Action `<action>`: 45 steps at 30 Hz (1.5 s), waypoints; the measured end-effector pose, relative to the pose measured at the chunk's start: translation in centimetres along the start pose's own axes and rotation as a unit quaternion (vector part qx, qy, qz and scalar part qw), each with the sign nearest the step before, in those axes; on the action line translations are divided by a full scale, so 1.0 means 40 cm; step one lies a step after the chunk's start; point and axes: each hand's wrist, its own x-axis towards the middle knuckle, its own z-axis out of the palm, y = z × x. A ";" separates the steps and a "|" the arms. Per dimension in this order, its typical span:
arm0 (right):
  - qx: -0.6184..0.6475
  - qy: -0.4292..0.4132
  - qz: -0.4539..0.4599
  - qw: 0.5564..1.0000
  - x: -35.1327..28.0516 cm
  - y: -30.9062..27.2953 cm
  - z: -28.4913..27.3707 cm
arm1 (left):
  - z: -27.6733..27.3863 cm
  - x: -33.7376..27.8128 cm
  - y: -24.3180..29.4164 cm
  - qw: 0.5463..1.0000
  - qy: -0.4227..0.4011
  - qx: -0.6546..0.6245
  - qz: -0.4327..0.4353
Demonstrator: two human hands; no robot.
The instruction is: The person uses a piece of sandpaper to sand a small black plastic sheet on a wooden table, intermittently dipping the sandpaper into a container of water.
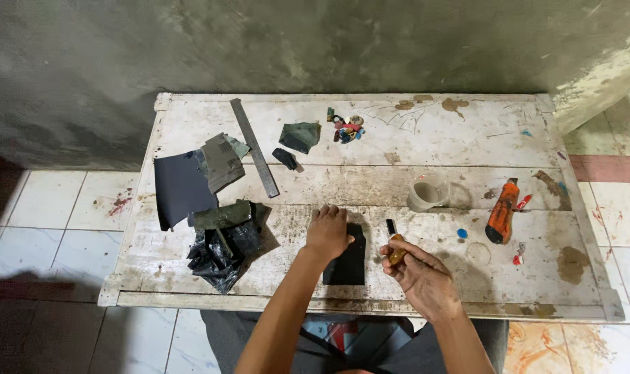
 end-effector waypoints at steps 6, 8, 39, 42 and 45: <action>-0.013 0.055 0.022 0.998 -0.008 0.003 -0.019 | 0.029 0.013 -0.018 0.997 0.066 0.034 0.014; -0.019 0.053 0.014 0.998 -0.013 0.021 -0.047 | 0.045 0.014 -0.025 0.994 0.099 0.040 0.029; -0.014 0.165 0.057 0.984 -0.078 0.086 -0.280 | -0.047 0.041 -0.053 0.997 -0.050 0.062 -0.025; 0.000 0.146 0.056 0.988 -0.078 0.088 -0.290 | -0.027 0.051 -0.062 0.996 -0.036 0.076 -0.011; -0.001 0.139 0.031 0.990 -0.078 0.111 -0.317 | 0.041 0.082 -0.101 0.994 0.015 0.108 0.021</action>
